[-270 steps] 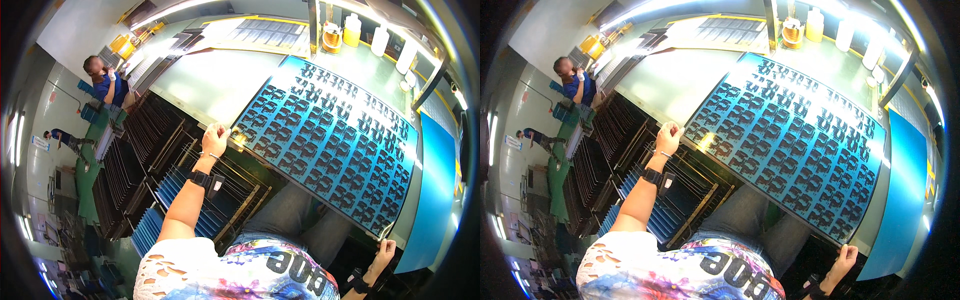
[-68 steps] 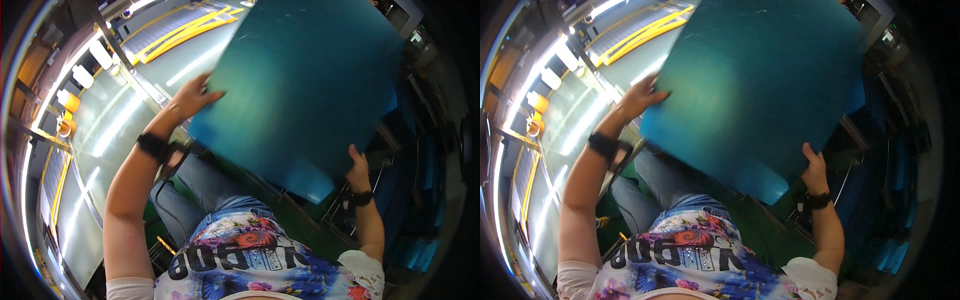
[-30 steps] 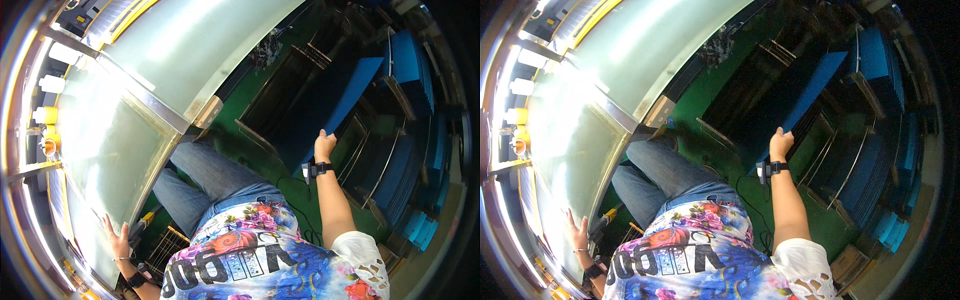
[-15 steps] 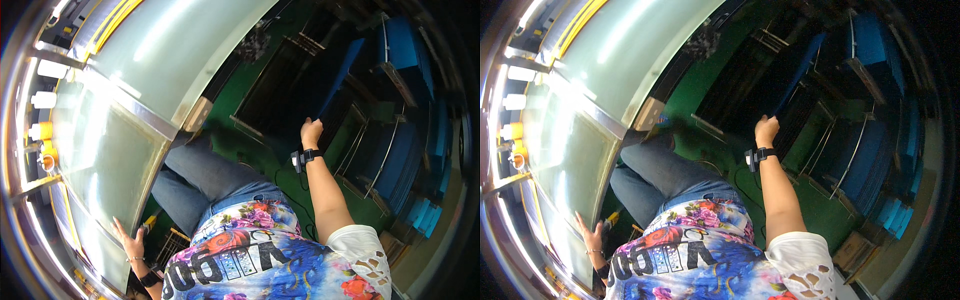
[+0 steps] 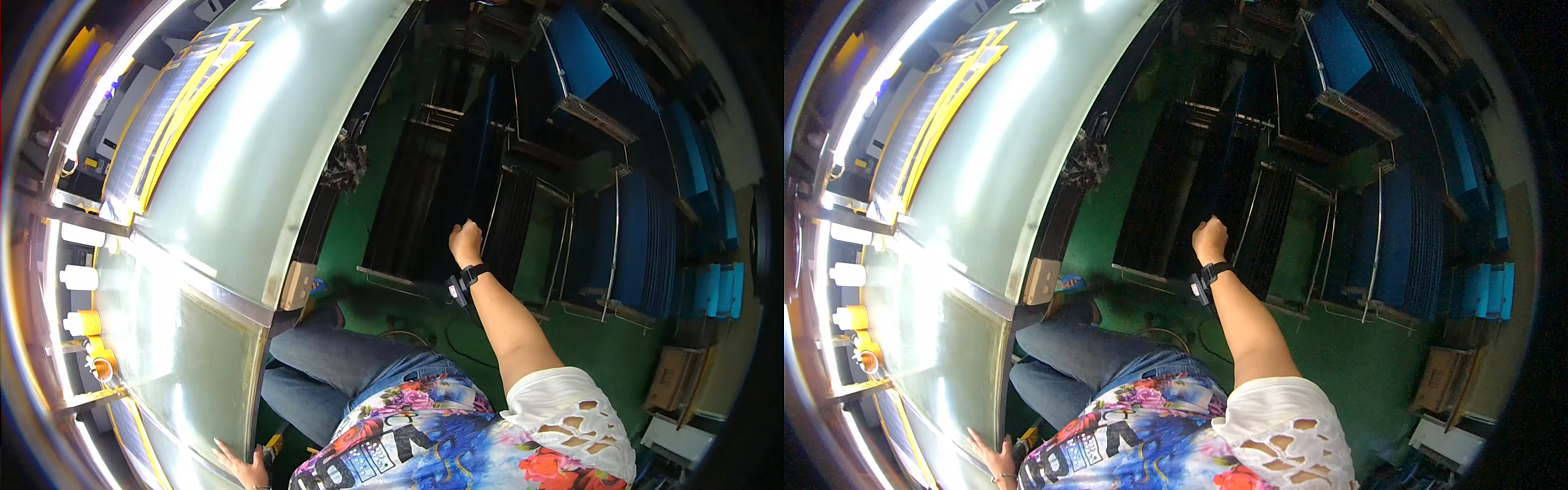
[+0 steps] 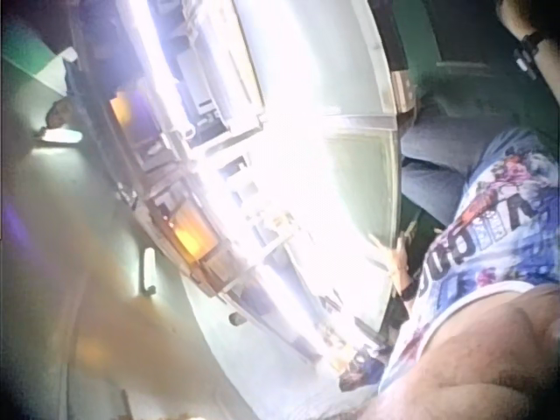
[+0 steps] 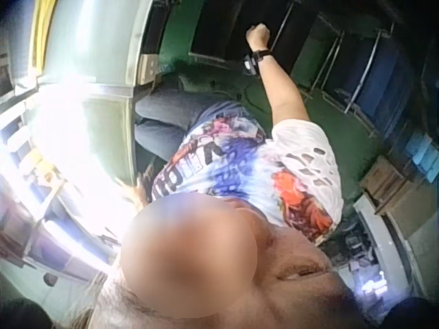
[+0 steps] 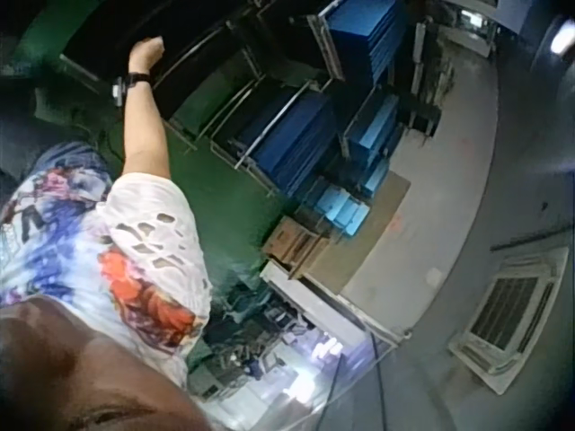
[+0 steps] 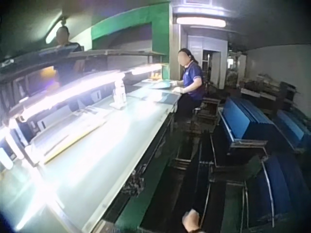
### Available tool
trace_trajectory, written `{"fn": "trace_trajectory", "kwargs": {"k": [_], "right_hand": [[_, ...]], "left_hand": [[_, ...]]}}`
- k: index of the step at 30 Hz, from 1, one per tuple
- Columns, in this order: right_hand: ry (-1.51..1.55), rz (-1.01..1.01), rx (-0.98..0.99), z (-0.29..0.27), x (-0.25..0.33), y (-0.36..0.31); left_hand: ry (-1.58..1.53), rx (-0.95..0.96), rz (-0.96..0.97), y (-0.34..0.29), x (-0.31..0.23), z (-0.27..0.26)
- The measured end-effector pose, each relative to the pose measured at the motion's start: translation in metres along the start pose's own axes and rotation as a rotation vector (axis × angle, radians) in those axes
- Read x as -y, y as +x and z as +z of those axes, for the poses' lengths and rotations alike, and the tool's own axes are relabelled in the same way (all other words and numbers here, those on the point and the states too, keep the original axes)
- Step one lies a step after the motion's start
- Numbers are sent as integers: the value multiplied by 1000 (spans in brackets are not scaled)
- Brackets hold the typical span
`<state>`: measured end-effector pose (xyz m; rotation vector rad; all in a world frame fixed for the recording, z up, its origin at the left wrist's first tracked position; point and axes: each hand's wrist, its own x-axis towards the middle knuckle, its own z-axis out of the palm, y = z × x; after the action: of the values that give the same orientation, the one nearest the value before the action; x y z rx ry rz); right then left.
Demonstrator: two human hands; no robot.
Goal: Inspecting and sorting metal panels at a fabrication station.
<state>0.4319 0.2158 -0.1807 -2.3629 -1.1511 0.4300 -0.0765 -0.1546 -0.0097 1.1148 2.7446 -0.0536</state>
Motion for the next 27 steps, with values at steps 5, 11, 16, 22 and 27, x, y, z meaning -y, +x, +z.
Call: {"fn": "trace_trajectory", "kwargs": {"k": [5,11,16,22,27], "right_hand": [[22,17,57,4,2,11],[9,21,89,13,-7,23],[-7,29,177,13,3,42],[86,-229,439,-26,24,64],[531,-442,534,-152,157,30]], "left_hand": [[21,-7,-8,0,2,1],[34,-31,9,0,4,3],[33,-25,-20,-1,1,3],[-66,-2,15,4,-3,2],[-240,-126,-141,-49,-19,-23]]}}
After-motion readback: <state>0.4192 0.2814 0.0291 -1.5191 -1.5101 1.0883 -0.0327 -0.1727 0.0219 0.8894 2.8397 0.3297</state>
